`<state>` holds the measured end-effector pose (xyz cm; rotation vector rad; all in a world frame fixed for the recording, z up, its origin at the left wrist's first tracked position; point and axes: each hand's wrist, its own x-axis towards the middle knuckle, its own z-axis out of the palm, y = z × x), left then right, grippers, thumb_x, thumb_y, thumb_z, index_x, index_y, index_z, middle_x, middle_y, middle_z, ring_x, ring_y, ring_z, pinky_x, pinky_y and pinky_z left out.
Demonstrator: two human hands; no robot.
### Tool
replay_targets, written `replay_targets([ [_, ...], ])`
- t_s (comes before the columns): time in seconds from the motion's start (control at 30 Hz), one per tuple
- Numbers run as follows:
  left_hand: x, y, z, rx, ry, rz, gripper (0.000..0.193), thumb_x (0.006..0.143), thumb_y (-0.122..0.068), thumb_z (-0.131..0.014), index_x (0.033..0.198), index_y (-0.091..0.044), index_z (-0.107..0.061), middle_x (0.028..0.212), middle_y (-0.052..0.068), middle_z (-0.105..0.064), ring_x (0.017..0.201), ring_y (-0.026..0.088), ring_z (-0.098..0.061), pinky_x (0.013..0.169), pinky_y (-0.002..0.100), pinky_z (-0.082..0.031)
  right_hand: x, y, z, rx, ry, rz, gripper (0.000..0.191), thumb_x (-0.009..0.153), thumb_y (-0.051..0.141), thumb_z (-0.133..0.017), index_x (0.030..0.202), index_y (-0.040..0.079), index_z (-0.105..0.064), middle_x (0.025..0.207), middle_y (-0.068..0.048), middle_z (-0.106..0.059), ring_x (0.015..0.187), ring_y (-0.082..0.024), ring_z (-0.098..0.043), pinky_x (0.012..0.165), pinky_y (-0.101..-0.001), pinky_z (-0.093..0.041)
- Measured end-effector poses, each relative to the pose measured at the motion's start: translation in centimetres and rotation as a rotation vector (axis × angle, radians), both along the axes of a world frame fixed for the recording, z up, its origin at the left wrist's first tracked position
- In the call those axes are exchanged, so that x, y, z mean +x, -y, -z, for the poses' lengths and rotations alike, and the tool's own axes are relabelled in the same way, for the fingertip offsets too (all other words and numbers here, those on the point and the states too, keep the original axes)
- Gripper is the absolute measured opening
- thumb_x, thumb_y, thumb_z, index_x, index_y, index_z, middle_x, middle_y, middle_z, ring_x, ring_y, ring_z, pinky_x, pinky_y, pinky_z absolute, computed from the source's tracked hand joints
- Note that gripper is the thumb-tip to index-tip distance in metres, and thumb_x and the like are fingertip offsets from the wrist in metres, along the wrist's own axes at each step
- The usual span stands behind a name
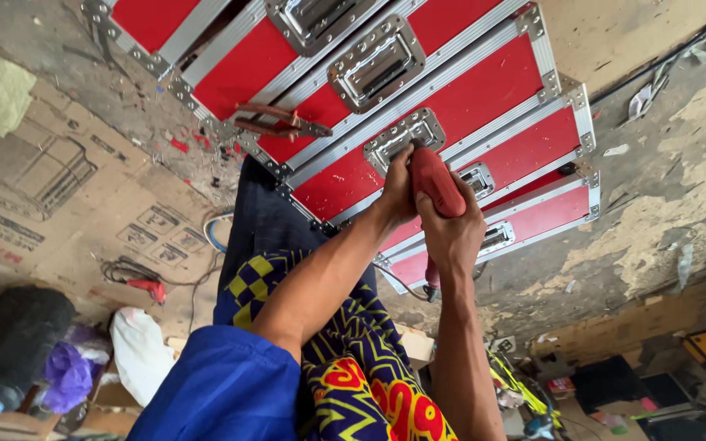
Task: The person uses a drill to secure metal handles onto red flight cases, positioning the handles into slots and drilling fasteners into the case frames.
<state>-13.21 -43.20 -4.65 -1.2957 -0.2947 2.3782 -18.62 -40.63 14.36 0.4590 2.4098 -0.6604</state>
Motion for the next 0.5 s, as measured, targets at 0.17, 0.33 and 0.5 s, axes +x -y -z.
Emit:
replay_targets([
  [0.17,0.07,0.57,0.08,-0.022,-0.046,-0.071,0.064,0.107,-0.057,-0.022,0.112,-0.004,-0.057,0.100,0.015,-0.066,0.095,0.028,-0.066,0.091,0.046,-0.056,0.11,0.56,0.08,-0.006,0.000,-0.023,0.059,0.078,0.033,-0.078,0.131,0.007,-0.068,0.104,-0.019,-0.077,0.095,-0.029,-0.078,0.081,-0.0398,-0.060],
  [0.33,0.17,0.48,0.34,-0.016,-0.047,-0.107,0.061,0.108,-0.055,-0.024,0.109,-0.004,-0.058,0.098,0.015,-0.067,0.092,0.028,-0.067,0.089,0.046,-0.057,0.10,0.90,0.42,0.020,-0.003,-0.053,0.059,0.078,0.033,-0.079,0.130,0.006,-0.068,0.100,-0.019,-0.077,0.091,-0.030,-0.078,0.079,-0.0406,-0.061],
  [0.5,0.32,0.64,0.31,-0.008,-0.038,-0.088,0.060,0.109,-0.055,-0.026,0.108,-0.005,-0.058,0.098,0.015,-0.067,0.092,0.027,-0.067,0.088,0.045,-0.057,0.28,0.77,0.64,0.015,-0.011,-0.073,0.060,0.079,0.032,-0.078,0.130,0.005,-0.067,0.098,-0.020,-0.078,0.089,-0.030,-0.078,0.078,-0.0411,-0.061],
])
